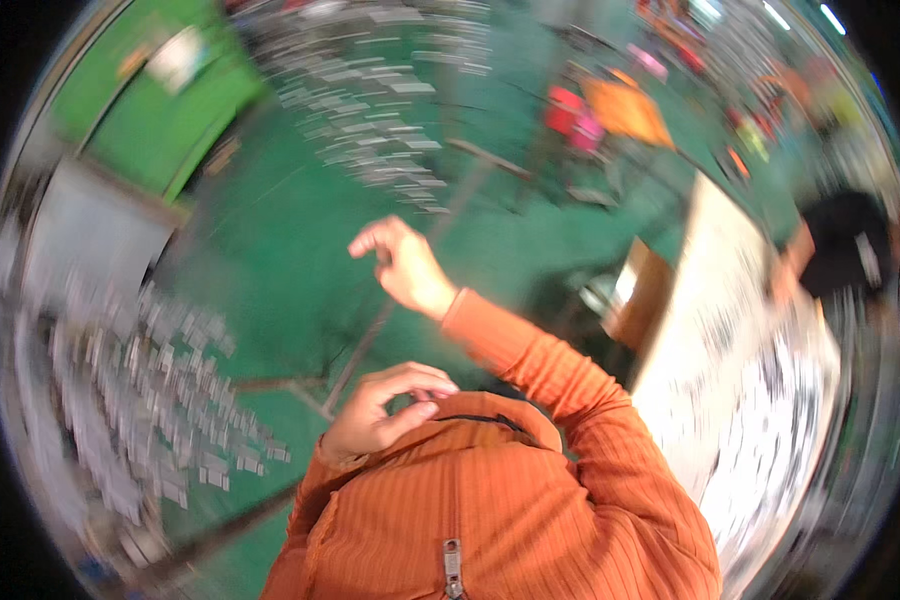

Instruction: The person hooks metal parts onto wire hangers by hand, one at a time, and then hangs the loaded wire hangers onto a rack.

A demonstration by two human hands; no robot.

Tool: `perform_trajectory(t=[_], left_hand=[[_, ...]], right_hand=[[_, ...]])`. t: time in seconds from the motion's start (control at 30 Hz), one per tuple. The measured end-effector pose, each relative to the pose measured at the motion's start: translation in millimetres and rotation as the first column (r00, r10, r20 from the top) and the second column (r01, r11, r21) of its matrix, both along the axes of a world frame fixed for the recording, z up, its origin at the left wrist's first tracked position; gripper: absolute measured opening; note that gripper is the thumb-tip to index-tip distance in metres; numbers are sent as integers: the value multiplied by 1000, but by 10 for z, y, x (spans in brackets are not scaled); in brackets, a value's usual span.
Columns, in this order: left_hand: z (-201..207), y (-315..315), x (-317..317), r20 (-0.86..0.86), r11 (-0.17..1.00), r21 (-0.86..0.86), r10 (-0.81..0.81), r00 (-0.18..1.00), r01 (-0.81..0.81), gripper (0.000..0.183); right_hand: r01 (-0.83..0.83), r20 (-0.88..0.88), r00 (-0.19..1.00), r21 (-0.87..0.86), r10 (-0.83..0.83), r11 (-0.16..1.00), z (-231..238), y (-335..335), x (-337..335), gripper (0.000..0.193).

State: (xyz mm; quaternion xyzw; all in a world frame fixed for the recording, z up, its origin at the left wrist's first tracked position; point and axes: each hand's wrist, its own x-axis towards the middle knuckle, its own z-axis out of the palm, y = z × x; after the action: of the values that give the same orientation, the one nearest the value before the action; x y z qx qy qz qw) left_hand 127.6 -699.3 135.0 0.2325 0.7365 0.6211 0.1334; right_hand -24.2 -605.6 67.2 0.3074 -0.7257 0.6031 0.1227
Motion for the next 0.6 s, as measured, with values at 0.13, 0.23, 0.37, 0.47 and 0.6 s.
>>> perform_trajectory(t=[0.13, 0.23, 0.37, 0.47, 0.6], left_hand=[[-159, 905, -502, 162, 931, -5, -359, 919, 365, 19], [-156, 1717, -743, 179, 793, -107, -578, 796, 600, 18], [-214, 2602, -821, 173, 700, -130, -682, 711, 702, 16], [-362, 3033, -827, 196, 635, -121, -738, 646, 763, 16], [-644, 3360, -940, 321, 477, -142, -807, 496, 868, 17]], right_hand=[[530, 485, 700, 140, -524, 836, -1102, 1786, 801, 32], [782, 580, 417, 163, -700, 602, -1294, 2827, 1463, 28], [906, 551, 138, 264, -823, 329, -1547, 3723, 2106, 17], [913, 505, 13, 345, -863, 216, -1484, 4092, 2190, 10], [834, 344, 42, 506, -938, 222, -1501, 4593, 1875, 12]])
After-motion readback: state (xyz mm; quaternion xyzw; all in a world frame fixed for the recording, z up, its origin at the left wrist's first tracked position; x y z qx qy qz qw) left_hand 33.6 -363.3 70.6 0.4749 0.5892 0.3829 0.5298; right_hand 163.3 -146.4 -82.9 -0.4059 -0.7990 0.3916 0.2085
